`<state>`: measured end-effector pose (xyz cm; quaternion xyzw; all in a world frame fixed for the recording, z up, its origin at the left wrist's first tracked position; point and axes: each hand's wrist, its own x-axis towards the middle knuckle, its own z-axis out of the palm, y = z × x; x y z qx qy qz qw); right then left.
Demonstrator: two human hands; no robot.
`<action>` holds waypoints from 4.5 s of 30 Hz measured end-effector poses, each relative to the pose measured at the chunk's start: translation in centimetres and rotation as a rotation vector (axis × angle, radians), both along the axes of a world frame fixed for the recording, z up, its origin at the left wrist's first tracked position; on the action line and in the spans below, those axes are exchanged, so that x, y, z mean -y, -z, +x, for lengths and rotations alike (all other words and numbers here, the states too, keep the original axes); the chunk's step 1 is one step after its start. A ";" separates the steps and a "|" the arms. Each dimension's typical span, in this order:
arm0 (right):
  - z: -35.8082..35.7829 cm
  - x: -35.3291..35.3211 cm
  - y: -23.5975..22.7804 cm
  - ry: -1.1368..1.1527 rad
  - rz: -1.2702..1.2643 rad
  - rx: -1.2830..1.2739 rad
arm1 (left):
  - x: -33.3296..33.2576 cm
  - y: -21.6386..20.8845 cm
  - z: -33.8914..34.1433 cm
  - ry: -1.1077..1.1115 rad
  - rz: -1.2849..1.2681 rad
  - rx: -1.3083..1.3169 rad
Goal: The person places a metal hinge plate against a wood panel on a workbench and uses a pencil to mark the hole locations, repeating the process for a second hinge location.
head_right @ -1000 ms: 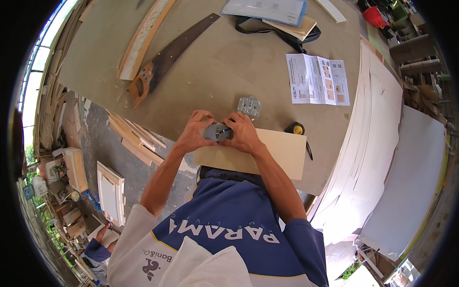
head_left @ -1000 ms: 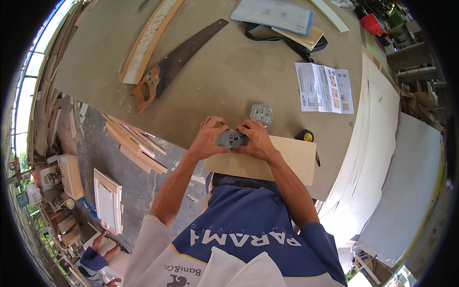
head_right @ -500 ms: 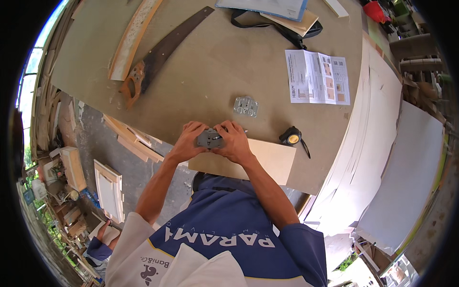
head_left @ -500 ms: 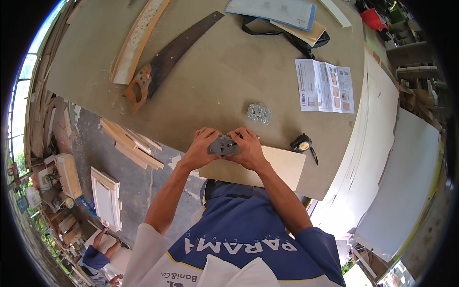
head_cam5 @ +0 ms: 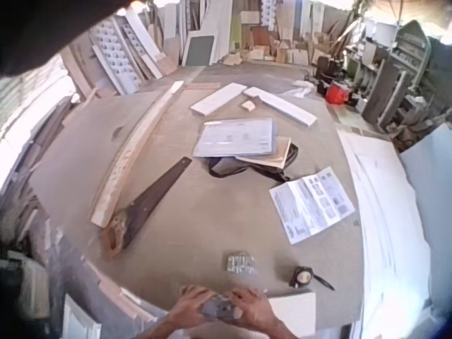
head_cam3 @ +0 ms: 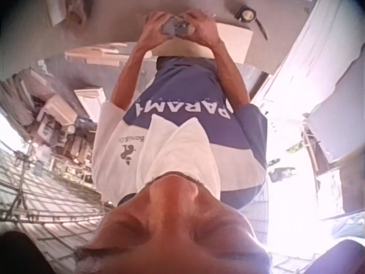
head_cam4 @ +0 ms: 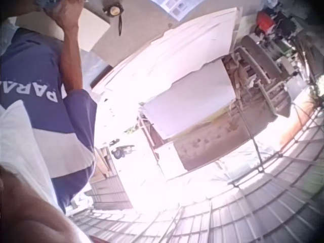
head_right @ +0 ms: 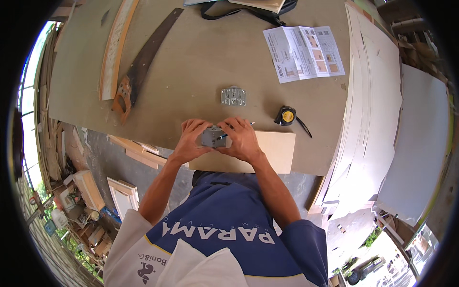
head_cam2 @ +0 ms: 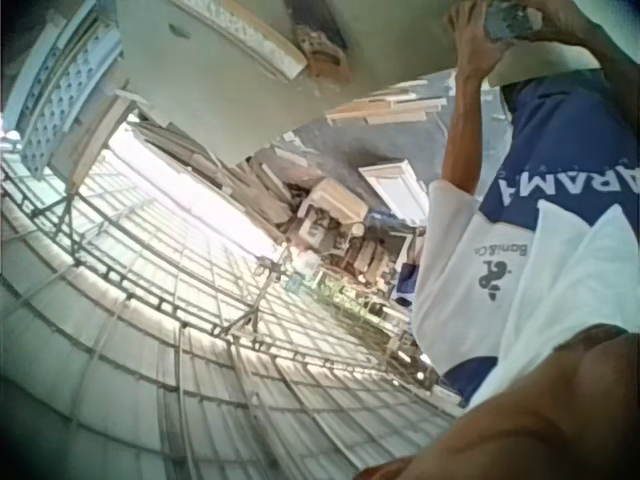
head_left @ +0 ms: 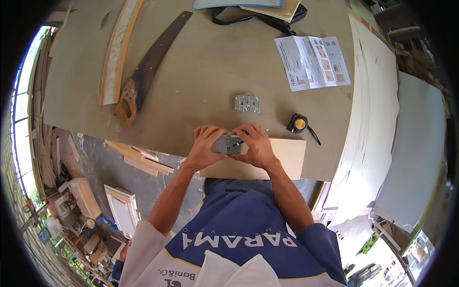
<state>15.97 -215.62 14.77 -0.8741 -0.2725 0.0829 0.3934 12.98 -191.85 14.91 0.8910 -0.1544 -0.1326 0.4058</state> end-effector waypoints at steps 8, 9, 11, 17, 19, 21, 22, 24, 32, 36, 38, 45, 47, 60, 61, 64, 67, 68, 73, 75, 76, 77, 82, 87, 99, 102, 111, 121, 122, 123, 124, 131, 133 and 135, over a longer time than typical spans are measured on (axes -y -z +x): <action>-4.2 9.4 -2.2 0.333 -0.074 0.005 | 0.7 -1.0 -0.8 0.059 0.187 0.015; -5.0 10.5 -2.3 0.391 -0.078 -0.063 | 0.1 -0.3 -1.5 0.038 0.208 0.007; -6.7 11.8 -2.3 0.558 -0.060 -0.059 | -0.7 0.3 -2.1 0.006 0.243 -0.015; -10.3 13.6 0.8 1.007 0.080 -0.195 | -1.3 -0.7 0.3 -0.023 0.232 -0.138; -10.7 13.9 1.6 1.024 0.141 -0.183 | -1.0 -0.9 1.0 -0.031 0.215 -0.252; -10.6 14.0 1.5 1.029 0.212 -0.220 | -0.7 -1.6 1.0 -0.005 0.224 -0.364; -10.5 14.1 1.5 1.023 0.265 -0.184 | -0.7 -2.1 1.0 0.006 0.228 -0.420; -10.4 14.5 1.5 1.020 0.377 -0.113 | -1.0 -4.1 -0.3 -0.082 0.231 -0.329; -8.8 13.8 -1.8 0.961 0.506 -0.133 | -5.9 -4.2 -10.2 -0.851 -0.323 -0.280; -6.5 10.0 -2.4 0.812 0.634 -0.206 | -1.5 -2.4 -12.0 -1.048 -0.756 -0.145; -5.9 8.3 -2.9 0.683 0.498 -0.237 | 0.7 -0.7 -12.3 -1.156 -0.977 -0.160; -5.0 5.0 -3.4 0.422 0.186 -0.222 | 9.1 1.7 -13.4 -1.255 -1.365 -0.393; -4.9 5.1 -1.7 0.379 0.171 -0.138 | 10.1 2.2 -13.7 -1.241 -1.368 -0.488; -2.0 7.5 1.1 0.220 0.008 -0.164 | 9.9 0.2 -11.3 -0.639 -0.122 -0.704; -1.8 7.4 1.1 0.212 0.015 -0.158 | 10.0 -1.9 -10.7 -0.527 0.139 -0.525; -1.4 7.7 1.3 0.197 0.033 -0.157 | 9.5 -4.3 -7.4 -0.492 0.214 -0.315; -0.9 7.8 1.4 0.175 0.064 -0.188 | 8.5 -1.8 -2.5 -0.268 0.015 0.271; -0.8 7.9 1.5 0.171 0.073 -0.204 | 8.3 -1.0 -0.8 -0.177 0.008 0.286; -0.6 7.7 1.0 0.209 0.095 -0.250 | 6.7 1.4 2.4 0.127 -0.052 0.156; -0.7 7.7 1.1 0.220 0.128 -0.248 | 6.1 2.3 2.4 0.144 -0.085 0.152; -0.7 7.7 1.2 0.222 0.137 -0.249 | 5.9 2.8 2.3 0.144 -0.081 0.182; -0.8 7.8 1.2 0.225 0.142 -0.252 | 6.0 2.9 2.2 0.145 -0.081 0.210; -0.7 8.1 2.1 0.183 0.125 -0.191 | 6.6 2.7 2.8 0.155 -0.088 0.201; -0.4 8.0 2.0 0.143 0.092 -0.182 | 6.5 3.1 4.1 0.239 -0.109 0.163; 0.1 7.7 1.4 0.172 0.063 -0.216 | 6.2 3.5 4.5 0.249 -0.129 0.127; 0.1 7.8 1.8 0.186 0.088 -0.204 | 6.0 3.5 4.8 0.269 -0.108 0.139; 0.6 8.0 2.0 0.163 0.037 -0.143 | 6.0 3.5 4.7 0.243 -0.140 0.125; 0.6 7.7 1.7 0.174 -0.010 -0.044 | 5.7 3.7 4.5 0.241 -0.140 0.143; 0.5 7.6 1.7 0.175 -0.014 -0.044 | 5.7 3.7 4.5 0.242 -0.140 0.147; 0.5 7.5 1.6 0.180 -0.013 -0.048 | 5.6 3.7 4.5 0.243 -0.140 0.151; 0.4 7.4 1.6 0.185 -0.012 -0.053 | 5.5 3.7 4.4 0.237 -0.134 0.159; 0.7 7.1 1.4 0.157 -0.034 -0.051 | 5.4 3.2 3.8 0.184 -0.094 0.219; 0.7 7.0 1.3 0.170 -0.028 -0.082 | 5.3 3.0 3.5 0.163 -0.106 0.238; 0.6 7.0 1.3 0.167 -0.026 -0.093 | 5.3 3.1 3.0 0.128 -0.156 0.247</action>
